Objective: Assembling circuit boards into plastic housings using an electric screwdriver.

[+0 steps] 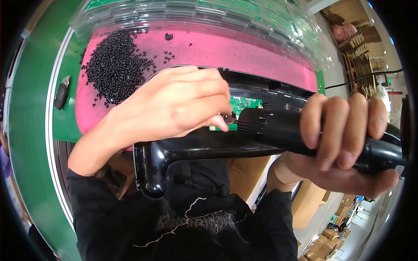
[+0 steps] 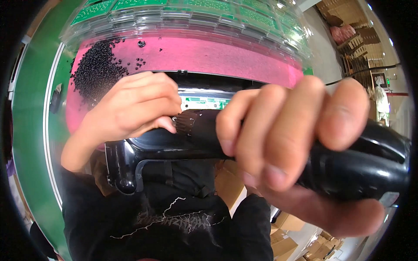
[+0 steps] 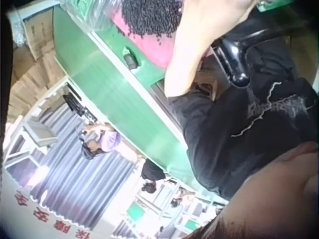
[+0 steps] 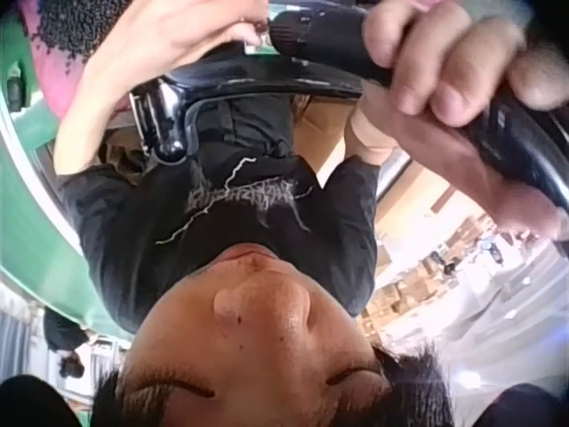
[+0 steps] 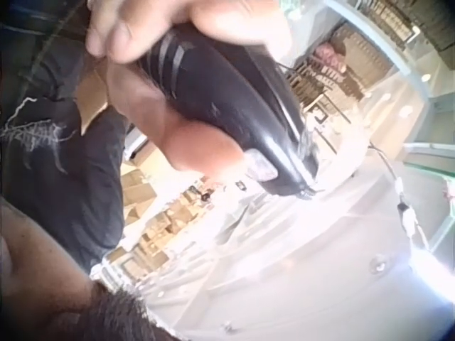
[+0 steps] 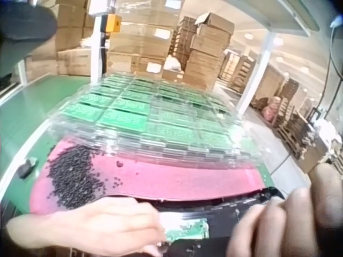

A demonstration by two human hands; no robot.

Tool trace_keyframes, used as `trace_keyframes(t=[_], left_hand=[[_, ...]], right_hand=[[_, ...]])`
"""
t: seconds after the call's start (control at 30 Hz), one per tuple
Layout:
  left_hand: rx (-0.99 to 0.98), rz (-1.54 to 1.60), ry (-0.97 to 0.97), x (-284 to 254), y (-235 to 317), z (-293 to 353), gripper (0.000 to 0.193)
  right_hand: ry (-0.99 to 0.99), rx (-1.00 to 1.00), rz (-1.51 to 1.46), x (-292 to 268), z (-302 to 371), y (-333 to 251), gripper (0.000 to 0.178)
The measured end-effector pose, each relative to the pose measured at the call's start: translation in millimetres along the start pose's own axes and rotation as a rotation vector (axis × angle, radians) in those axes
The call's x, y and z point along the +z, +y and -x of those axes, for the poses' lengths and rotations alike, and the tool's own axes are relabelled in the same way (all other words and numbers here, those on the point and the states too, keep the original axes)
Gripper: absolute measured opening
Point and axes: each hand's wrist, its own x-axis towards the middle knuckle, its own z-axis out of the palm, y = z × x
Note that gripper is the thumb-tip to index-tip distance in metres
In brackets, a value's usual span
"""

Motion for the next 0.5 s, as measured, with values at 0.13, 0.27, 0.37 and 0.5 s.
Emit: trace_keyframes(t=[0.13,0.27,0.37,0.5], left_hand=[[-0.165,-0.099,-0.067,-9,0,-3,0.068],[-0.220,-0.236,0.149,-13,-2,2,0.068],[-0.242,-0.172,0.276,-18,0,0,0.023],[-0.126,-0.094,0.312,-11,-2,-2,0.027]], right_hand=[[-0.031,0.044,-0.126,-9,11,31,0.060],[0.006,0.049,-0.066,-3,18,40,0.061],[0.095,0.106,0.011,4,19,41,0.061],[-0.034,0.116,-0.023,7,17,44,0.067]])
